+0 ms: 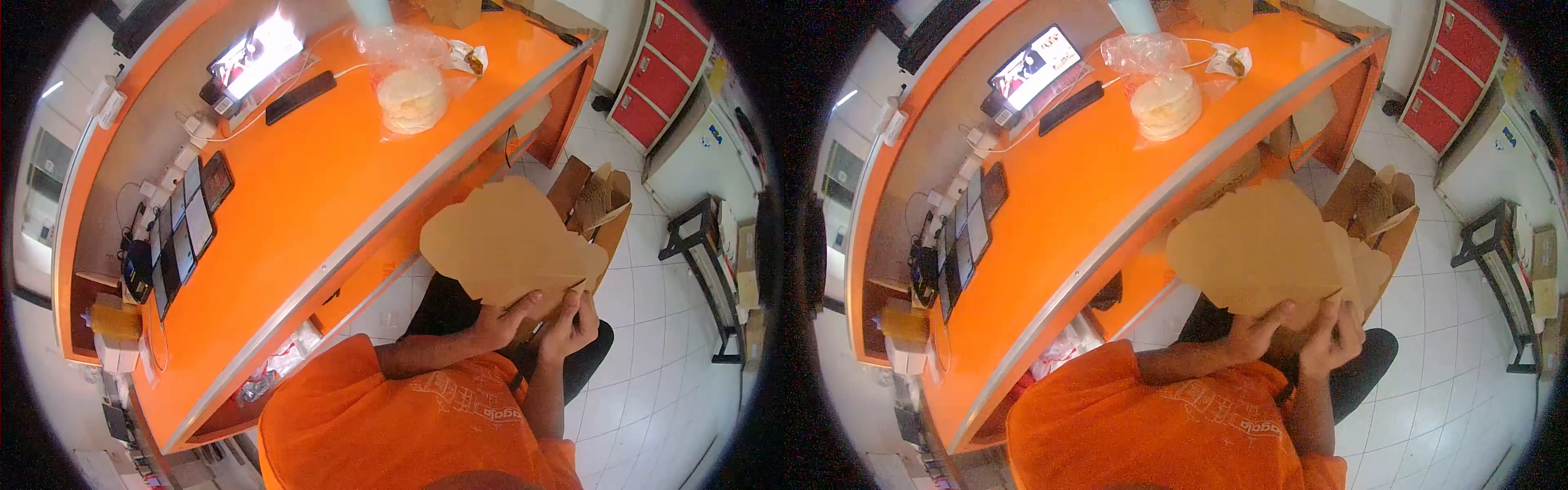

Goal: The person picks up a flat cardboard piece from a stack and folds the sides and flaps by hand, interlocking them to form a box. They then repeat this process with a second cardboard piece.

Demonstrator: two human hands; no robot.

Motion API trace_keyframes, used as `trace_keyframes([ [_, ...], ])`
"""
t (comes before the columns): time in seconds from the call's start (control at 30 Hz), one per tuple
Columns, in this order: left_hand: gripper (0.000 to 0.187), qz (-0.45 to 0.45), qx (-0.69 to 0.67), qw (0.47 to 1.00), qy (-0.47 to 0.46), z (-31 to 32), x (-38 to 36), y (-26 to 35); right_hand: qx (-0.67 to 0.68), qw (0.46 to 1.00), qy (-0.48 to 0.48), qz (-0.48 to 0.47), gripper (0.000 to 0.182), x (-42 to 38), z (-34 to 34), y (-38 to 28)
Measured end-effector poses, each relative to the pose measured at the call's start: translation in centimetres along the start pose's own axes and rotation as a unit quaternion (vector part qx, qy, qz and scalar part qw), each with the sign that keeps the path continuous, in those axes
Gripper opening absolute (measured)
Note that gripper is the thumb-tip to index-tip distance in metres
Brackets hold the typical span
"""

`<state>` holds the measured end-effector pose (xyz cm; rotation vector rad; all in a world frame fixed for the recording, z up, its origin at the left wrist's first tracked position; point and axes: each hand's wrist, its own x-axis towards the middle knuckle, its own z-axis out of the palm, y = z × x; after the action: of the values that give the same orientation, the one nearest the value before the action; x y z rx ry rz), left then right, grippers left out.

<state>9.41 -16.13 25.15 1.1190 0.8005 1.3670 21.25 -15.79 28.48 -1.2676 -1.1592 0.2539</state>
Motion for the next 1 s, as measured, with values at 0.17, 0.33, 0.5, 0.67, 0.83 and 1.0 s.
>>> trace_keyframes([
  [0.17,0.025,-0.012,0.077,0.991,-0.111,-1.7,1.1,-0.2,-0.010,0.995,-0.083,0.060,0.034,2.2,-1.5,-1.0],
  [0.33,0.025,0.017,0.035,0.996,-0.074,-1.1,1.8,1.2,0.034,0.995,-0.085,-0.050,0.037,2.3,-1.5,-0.4],
  [0.5,0.030,0.015,0.016,0.999,-0.037,-2.3,2.7,0.8,0.037,0.980,-0.190,0.050,0.035,1.8,-2.7,0.8],
  [0.67,0.031,-0.053,0.059,0.996,-0.029,-3.0,4.2,4.0,0.001,0.975,-0.211,0.067,0.026,2.1,-4.9,0.4],
  [0.83,0.027,-0.111,0.109,0.973,-0.172,-4.7,5.2,5.4,-0.088,0.972,-0.194,-0.096,0.021,5.3,-4.5,-1.5],
  [1.0,0.022,-0.085,0.123,0.952,-0.267,-5.9,5.2,4.5,-0.035,0.923,-0.348,-0.161,0.038,5.9,-2.3,-1.7],
])
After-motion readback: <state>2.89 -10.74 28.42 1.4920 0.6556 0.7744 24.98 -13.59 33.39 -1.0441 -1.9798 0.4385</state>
